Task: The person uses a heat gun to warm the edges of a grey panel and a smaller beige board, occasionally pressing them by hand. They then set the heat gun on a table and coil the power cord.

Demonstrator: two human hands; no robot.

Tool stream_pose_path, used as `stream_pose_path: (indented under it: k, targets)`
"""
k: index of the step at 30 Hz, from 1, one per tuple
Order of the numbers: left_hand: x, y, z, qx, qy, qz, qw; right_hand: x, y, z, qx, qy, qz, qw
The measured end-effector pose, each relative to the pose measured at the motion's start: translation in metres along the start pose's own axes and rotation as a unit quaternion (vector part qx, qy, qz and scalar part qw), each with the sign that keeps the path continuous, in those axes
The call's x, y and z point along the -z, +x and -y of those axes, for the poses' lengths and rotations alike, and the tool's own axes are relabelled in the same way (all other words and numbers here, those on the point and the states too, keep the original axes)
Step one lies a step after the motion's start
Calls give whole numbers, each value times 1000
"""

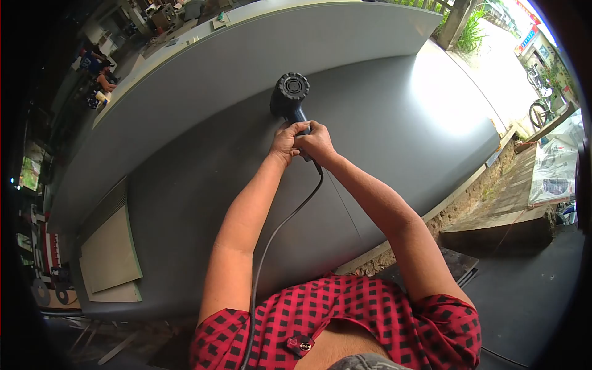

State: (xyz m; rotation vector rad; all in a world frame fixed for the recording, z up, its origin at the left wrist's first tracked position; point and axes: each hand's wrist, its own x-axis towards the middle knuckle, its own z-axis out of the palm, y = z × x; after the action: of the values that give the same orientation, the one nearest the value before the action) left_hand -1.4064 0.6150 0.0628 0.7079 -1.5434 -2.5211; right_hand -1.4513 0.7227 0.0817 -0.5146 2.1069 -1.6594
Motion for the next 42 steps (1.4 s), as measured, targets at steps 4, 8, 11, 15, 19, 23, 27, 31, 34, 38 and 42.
stream_pose_path:
  k: [4, 8, 11, 15, 19, 23, 27, 31, 34, 38, 42]
  targets:
    - [1, 0, 1, -9, 9, 1, 1000, 2, -1, 0, -12, -4, 5, 1000]
    - [4, -5, 9, -14, 73, -2, 997, -1, 4, -17, -28, 2, -1, 1000]
    - [9, -17, 15, -67, 107, -82, 989, -1, 1, -18, -38, 35, -11, 999]
    - [50, -4, 52, -162, 231, -98, 954, -2, -2, -14, -41, 34, -20, 998]
    - [67, -15, 72, -154, 483, -29, 862, 0, -4, -13, -35, 72, -25, 996]
    - [73, -29, 47, -79, 479, 1, 874, 18, -17, -3, -37, 44, -38, 998]
    - [74, -33, 33, -77, 504, 27, 860, 48, -19, 3, -31, 41, -60, 997]
    - [30, -39, 31, -29, 591, 6, 806, 117, -10, -9, -27, 70, -100, 992]
    - [9, -38, 31, 12, 620, -17, 784, 157, 7, -10, -21, 100, -115, 988]
    - [0, -33, 31, 42, 670, -20, 741, 197, 37, -19, -14, 124, -128, 984]
    - [-11, -30, 35, 83, 707, -41, 701, 240, 64, -27, -15, 113, -136, 984]
